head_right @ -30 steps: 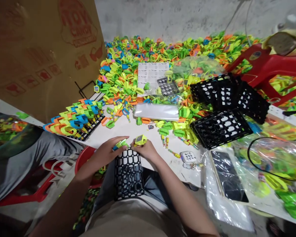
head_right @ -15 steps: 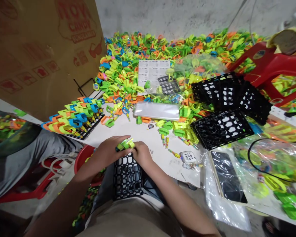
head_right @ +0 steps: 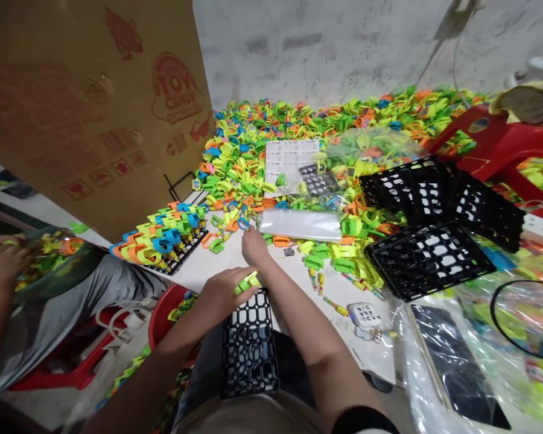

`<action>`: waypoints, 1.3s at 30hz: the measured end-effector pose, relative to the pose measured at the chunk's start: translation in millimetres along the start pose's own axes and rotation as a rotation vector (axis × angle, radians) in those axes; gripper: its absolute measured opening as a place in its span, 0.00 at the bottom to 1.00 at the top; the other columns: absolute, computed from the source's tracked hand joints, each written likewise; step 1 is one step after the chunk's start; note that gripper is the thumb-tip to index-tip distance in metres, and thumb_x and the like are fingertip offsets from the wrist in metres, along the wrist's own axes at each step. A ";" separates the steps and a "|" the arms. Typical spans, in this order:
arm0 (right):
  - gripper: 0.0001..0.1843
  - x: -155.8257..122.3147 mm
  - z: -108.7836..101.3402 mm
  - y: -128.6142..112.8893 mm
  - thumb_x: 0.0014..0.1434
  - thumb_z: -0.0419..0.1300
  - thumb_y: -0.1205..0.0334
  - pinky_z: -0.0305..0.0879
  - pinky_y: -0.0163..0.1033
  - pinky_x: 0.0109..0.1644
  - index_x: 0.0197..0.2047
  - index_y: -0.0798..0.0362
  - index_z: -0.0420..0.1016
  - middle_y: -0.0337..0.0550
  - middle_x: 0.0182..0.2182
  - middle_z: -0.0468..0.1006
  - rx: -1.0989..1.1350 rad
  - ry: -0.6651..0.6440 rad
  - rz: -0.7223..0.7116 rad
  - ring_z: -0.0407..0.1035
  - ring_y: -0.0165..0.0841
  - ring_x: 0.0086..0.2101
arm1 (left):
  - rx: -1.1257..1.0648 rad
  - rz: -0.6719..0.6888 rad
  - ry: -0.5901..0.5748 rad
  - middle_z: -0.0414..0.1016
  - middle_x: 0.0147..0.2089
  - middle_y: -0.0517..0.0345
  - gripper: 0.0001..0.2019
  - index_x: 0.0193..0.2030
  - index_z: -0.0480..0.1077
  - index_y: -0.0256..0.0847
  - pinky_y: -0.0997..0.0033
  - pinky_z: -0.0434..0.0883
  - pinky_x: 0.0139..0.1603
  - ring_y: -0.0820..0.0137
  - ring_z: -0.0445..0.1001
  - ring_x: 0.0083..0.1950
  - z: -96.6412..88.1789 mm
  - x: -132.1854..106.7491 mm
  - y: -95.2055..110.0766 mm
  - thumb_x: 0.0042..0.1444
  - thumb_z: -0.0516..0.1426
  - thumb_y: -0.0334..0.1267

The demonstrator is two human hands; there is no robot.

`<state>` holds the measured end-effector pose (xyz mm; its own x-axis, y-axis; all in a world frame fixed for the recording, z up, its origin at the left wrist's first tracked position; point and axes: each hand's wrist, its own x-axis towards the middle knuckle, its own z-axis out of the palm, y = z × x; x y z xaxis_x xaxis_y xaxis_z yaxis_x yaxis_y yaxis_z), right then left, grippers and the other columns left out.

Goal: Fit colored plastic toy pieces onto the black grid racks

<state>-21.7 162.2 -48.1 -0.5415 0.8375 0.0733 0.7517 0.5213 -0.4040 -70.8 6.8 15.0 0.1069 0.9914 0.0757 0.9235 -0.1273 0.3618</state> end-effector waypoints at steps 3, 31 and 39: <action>0.17 -3.0 3.0 2.6 0.65 0.41 0.67 0.65 0.38 0.46 0.48 0.63 0.68 0.59 0.45 0.70 -0.036 0.008 0.085 0.68 0.38 0.43 | -0.010 0.013 -0.009 0.75 0.46 0.57 0.18 0.54 0.67 0.47 0.68 0.67 0.45 0.65 0.73 0.47 0.0 1.4 0.1 0.57 0.54 0.44; 0.22 -146.6 -6.3 64.2 0.50 0.61 0.45 0.59 0.31 0.31 0.33 0.58 0.72 0.39 0.24 0.69 0.989 -0.109 0.140 0.60 0.26 0.26 | -0.070 0.075 -0.065 0.73 0.51 0.56 0.21 0.57 0.63 0.45 0.66 0.66 0.47 0.64 0.71 0.51 -4.8 2.8 -0.9 0.62 0.47 0.51; 0.07 -139.4 -30.8 49.0 0.55 0.55 0.64 0.61 0.32 0.37 0.29 0.57 0.71 0.42 0.28 0.74 0.621 -0.125 -0.085 0.66 0.29 0.31 | -0.116 0.072 -0.106 0.72 0.53 0.57 0.22 0.58 0.63 0.48 0.66 0.65 0.48 0.64 0.70 0.52 -4.2 3.4 -3.4 0.61 0.46 0.52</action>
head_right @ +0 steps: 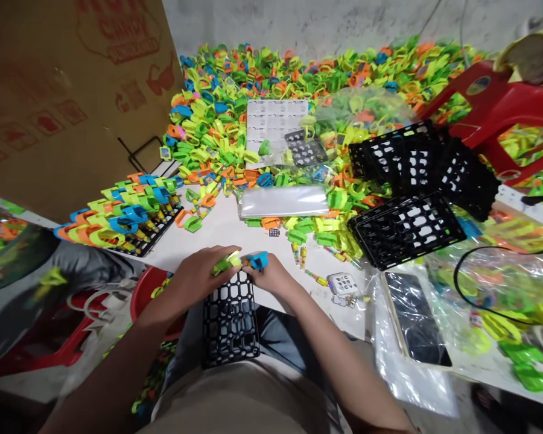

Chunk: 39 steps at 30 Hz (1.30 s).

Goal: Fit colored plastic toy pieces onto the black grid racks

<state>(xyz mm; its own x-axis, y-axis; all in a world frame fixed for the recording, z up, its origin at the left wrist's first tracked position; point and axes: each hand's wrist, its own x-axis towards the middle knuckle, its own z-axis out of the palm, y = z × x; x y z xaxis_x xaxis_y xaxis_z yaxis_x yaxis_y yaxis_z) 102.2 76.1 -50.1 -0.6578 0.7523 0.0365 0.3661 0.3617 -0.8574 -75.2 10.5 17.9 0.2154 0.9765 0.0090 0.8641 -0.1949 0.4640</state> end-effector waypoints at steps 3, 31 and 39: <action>0.04 5.0 0.3 -5.9 0.49 0.55 0.70 0.58 0.31 0.34 0.25 0.57 0.69 0.43 0.26 0.74 -0.189 -0.054 0.032 0.65 0.29 0.28 | -0.025 0.007 -0.016 0.72 0.52 0.57 0.21 0.57 0.63 0.48 0.67 0.65 0.48 0.65 0.70 0.51 -1.8 0.8 1.6 0.61 0.47 0.52; 0.06 21.4 -20.2 7.2 0.55 0.56 0.64 0.57 0.30 0.34 0.32 0.58 0.72 0.39 0.27 0.72 -0.208 -0.356 -0.174 0.61 0.26 0.28 | -0.329 0.018 0.015 0.66 0.61 0.56 0.23 0.61 0.61 0.44 0.69 0.61 0.61 0.68 0.64 0.61 -19.1 3.2 -29.7 0.63 0.44 0.50; 0.12 90.9 -70.0 -20.7 0.61 0.51 0.64 0.61 0.32 0.40 0.42 0.58 0.73 0.46 0.39 0.75 -0.293 -0.074 -0.028 0.67 0.29 0.36 | 0.077 -0.299 0.385 0.53 0.66 0.39 0.26 0.59 0.63 0.33 0.51 0.54 0.65 0.52 0.52 0.67 0.9 37.9 -121.5 0.55 0.55 0.42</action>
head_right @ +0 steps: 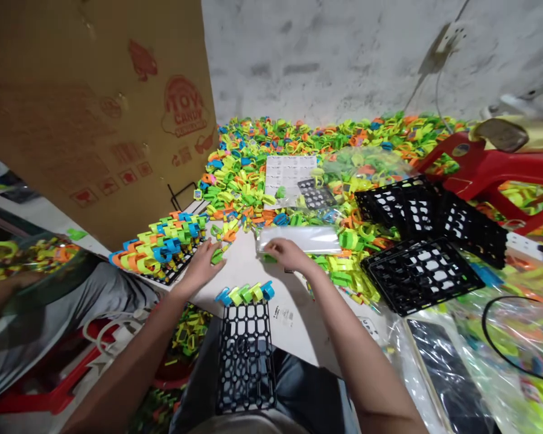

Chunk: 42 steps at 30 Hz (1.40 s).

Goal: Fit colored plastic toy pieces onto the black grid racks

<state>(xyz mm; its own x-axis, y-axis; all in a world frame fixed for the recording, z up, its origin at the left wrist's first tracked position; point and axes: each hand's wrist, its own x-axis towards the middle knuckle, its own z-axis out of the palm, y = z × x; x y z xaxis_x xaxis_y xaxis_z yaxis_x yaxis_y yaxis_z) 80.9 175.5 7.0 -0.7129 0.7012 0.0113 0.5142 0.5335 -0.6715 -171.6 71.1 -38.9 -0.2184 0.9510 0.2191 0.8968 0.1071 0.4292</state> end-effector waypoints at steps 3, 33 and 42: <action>0.14 66.3 -9.2 -13.4 0.63 0.50 0.65 0.56 0.32 0.54 0.50 0.58 0.70 0.49 0.51 0.69 -0.269 0.165 0.004 0.62 0.31 0.50 | 0.054 -0.015 0.089 0.56 0.64 0.39 0.25 0.57 0.65 0.35 0.47 0.57 0.62 0.49 0.54 0.65 18.8 -0.7 -3.3 0.53 0.57 0.41; 0.18 124.6 53.4 -37.6 0.58 0.57 0.62 0.58 0.36 0.56 0.52 0.50 0.71 0.46 0.55 0.66 -0.338 -0.320 -0.259 0.62 0.35 0.53 | -0.347 -0.100 0.091 0.58 0.61 0.47 0.08 0.37 0.69 0.40 0.54 0.58 0.64 0.60 0.57 0.65 13.8 -88.4 -17.2 0.58 0.51 0.39; 0.24 68.8 40.7 -48.0 0.56 0.59 0.53 0.62 0.38 0.41 0.53 0.55 0.63 0.53 0.43 0.73 -0.599 -0.163 -0.049 0.68 0.42 0.42 | -0.394 -0.114 0.214 0.69 0.54 0.49 0.13 0.47 0.67 0.42 0.55 0.62 0.59 0.62 0.66 0.58 -29.5 -95.3 1.3 0.60 0.48 0.42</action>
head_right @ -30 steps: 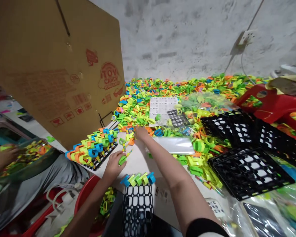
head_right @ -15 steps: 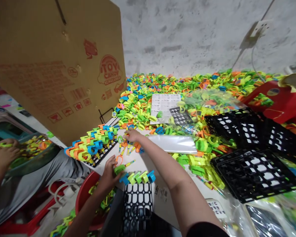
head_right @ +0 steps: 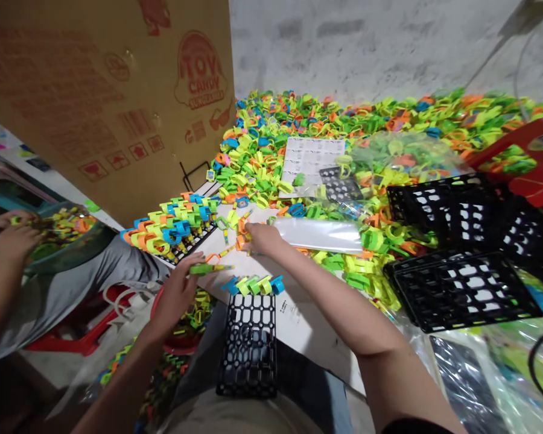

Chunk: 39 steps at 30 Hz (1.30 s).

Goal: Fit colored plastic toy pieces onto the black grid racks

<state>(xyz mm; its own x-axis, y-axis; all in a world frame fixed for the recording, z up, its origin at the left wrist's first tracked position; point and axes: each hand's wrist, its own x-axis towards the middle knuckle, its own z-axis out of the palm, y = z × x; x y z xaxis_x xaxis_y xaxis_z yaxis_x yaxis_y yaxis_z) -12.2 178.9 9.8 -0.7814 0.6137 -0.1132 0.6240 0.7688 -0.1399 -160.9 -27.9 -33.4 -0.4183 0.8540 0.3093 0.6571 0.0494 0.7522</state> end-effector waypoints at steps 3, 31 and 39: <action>0.26 -1.9 7.8 -3.5 0.56 0.57 0.63 0.62 0.37 0.38 0.56 0.60 0.56 0.56 0.41 0.74 0.011 0.012 0.086 0.70 0.41 0.40 | -0.277 -0.182 0.017 0.73 0.48 0.49 0.17 0.51 0.61 0.42 0.57 0.70 0.48 0.64 0.74 0.46 -23.0 -0.9 12.2 0.59 0.50 0.49; 0.20 -211.1 76.5 -42.4 0.55 0.57 0.47 0.66 0.34 0.27 0.42 0.54 0.71 0.45 0.31 0.75 1.305 0.238 0.287 0.69 0.32 0.29 | -0.505 -0.446 -0.484 0.78 0.33 0.52 0.11 0.34 0.76 0.40 0.62 0.73 0.38 0.62 0.76 0.34 10.5 -113.7 25.4 0.45 0.62 0.44; 0.17 -164.0 105.5 -58.5 0.55 0.56 0.48 0.62 0.34 0.27 0.34 0.53 0.75 0.38 0.20 0.68 1.099 0.364 0.229 0.62 0.29 0.22 | -0.429 -0.359 -0.049 0.78 0.35 0.53 0.11 0.33 0.72 0.38 0.61 0.72 0.47 0.65 0.76 0.40 58.5 -52.6 9.8 0.45 0.61 0.43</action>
<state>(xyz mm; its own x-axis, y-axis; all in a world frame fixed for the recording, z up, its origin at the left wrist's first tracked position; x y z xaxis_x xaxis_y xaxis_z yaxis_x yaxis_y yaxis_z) 79.5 14.2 -67.2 -0.4946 0.8690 0.0170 0.2765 0.1759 -0.9448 -95.8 -42.1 -76.3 -0.5324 0.8460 -0.0290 0.1604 0.1345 0.9778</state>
